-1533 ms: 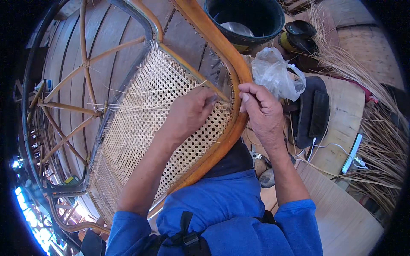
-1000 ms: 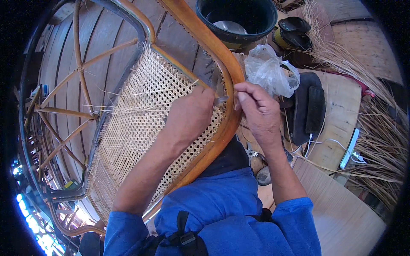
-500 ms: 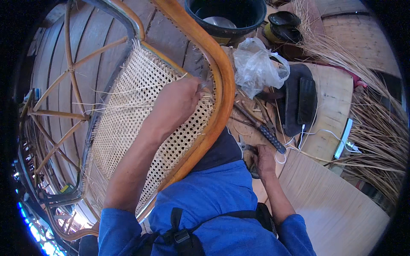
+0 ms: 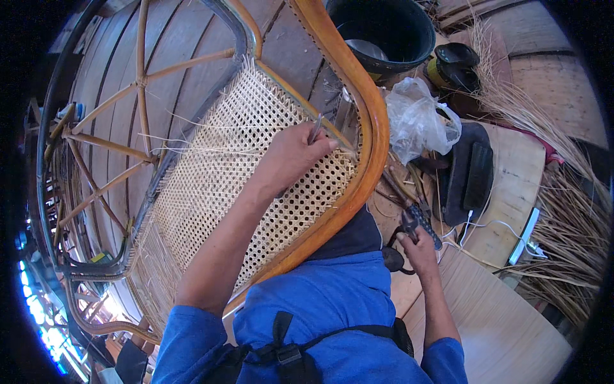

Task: Weaving the seat of a rattan or wooden chair frame with thin material strips.

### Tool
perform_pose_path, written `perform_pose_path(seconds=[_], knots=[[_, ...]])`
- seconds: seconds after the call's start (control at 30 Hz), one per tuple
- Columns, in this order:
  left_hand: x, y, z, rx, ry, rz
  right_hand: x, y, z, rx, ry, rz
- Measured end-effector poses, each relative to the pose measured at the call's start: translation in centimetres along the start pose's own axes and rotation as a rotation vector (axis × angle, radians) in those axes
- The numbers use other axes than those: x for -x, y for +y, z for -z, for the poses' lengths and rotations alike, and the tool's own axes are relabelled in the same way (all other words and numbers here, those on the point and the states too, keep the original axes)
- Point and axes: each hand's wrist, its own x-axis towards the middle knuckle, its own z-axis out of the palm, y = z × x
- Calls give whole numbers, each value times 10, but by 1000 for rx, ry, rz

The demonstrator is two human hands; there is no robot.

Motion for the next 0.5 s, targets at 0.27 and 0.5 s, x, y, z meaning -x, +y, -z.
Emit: perform_pose_path(seconds=[0.27,0.5], knots=[[-15,6,-6,-178,-21,24,9,-44,49,-285,-117,48],[1,-5,-10,-76,85,-97,14,-73,30,-474,-437,25]])
